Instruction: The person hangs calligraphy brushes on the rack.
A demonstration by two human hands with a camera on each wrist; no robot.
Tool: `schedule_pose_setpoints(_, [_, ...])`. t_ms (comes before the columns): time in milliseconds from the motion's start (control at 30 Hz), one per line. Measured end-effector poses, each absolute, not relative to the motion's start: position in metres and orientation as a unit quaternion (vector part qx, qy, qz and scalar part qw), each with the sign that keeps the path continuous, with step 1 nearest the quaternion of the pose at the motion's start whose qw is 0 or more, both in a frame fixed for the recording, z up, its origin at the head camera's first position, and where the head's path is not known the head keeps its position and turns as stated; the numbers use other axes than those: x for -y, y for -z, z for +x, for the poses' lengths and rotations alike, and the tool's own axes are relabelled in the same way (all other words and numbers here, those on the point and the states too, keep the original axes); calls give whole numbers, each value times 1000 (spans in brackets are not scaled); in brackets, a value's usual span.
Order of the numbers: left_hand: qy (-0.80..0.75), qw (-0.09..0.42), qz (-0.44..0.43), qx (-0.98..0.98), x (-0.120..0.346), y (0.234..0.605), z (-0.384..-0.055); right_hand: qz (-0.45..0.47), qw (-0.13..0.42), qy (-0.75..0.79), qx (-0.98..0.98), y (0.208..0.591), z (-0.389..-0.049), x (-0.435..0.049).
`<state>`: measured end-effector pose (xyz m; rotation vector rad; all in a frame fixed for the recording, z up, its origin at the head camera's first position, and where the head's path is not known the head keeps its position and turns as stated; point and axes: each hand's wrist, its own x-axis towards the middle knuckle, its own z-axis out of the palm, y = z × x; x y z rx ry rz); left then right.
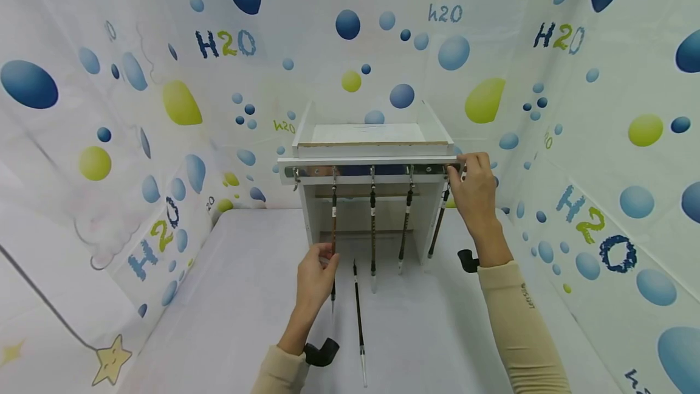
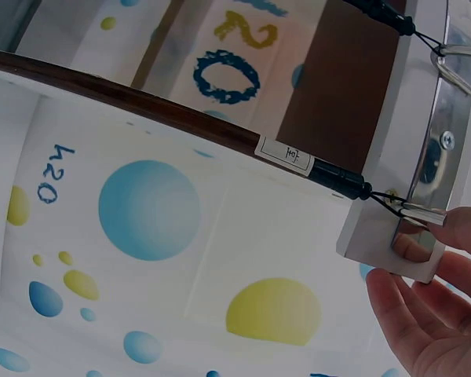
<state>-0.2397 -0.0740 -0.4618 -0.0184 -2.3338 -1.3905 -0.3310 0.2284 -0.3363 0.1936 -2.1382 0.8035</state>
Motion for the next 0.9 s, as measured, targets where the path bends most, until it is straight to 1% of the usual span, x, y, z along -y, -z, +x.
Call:
schedule_pose_setpoints(133, [495,217,-9,841,74,468,-247,79,414,-320,849,337,-331,-228])
schedule_pose_setpoints(500, [493,205,-6,845,74,477,-270,75,406,-325,851,335,-329,-228])
schedule_pose_setpoints(733, [485,227,-29,844,73,480,-284,77,408,-319,852,335,-330,-228])
schedule_pose_setpoints(900, [488,218,-30,845,72,480,-292,80,409,-323,850,335,-330,-229])
